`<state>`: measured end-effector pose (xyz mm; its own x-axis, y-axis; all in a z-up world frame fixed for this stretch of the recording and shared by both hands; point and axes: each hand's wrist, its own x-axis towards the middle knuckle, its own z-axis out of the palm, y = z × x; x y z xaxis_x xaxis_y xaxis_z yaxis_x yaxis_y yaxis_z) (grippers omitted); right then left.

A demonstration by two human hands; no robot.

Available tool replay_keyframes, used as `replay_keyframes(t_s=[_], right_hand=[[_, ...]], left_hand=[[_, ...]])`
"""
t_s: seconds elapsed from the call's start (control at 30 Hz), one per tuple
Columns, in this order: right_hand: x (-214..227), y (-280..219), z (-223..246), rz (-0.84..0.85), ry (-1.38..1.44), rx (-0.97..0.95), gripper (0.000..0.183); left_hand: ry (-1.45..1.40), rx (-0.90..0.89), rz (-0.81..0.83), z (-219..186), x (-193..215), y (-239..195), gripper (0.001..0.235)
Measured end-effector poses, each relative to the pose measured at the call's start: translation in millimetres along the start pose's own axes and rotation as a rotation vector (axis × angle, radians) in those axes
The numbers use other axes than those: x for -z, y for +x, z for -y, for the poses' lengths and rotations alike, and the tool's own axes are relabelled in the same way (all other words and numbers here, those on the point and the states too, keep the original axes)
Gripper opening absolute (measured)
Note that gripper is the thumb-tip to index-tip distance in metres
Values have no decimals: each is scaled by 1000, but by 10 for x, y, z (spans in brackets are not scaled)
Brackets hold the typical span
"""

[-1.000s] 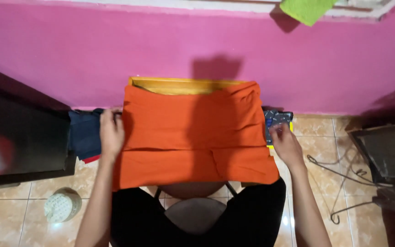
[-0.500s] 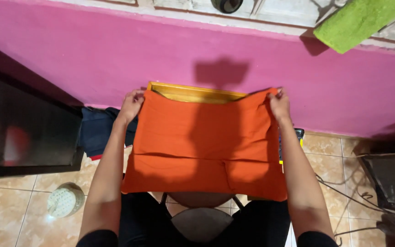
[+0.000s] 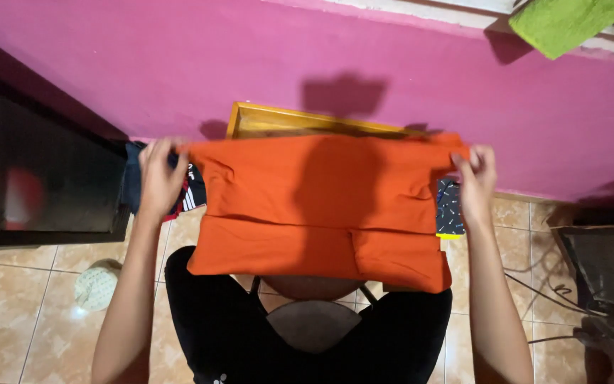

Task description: A person folds various items of clothing, including jeans, a jacket, and a shirt, on a small wooden tray.

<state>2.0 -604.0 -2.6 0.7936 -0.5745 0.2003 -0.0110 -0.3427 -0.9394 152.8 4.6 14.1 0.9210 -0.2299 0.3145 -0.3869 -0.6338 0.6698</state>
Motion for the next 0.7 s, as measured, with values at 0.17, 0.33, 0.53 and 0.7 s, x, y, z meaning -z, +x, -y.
replay_keyframes(t_s=[0.17,0.33,0.53,0.7], right_hand=[[507,-1148,-435,-15,-49,-46,29],[524,-1549,-554,103,-67,-231,48],[420,-1379,-208,80,-141,-50,17],[326,-1409,380,82,-206,26,22]], left_hand=[[207,-62,33,24,80,-1108,13],[203,6,-7,33,-114,-1397,15],[208,-110,-129,-211,14,-1412,13],[126,-88,6,-134,19,-1602,13]])
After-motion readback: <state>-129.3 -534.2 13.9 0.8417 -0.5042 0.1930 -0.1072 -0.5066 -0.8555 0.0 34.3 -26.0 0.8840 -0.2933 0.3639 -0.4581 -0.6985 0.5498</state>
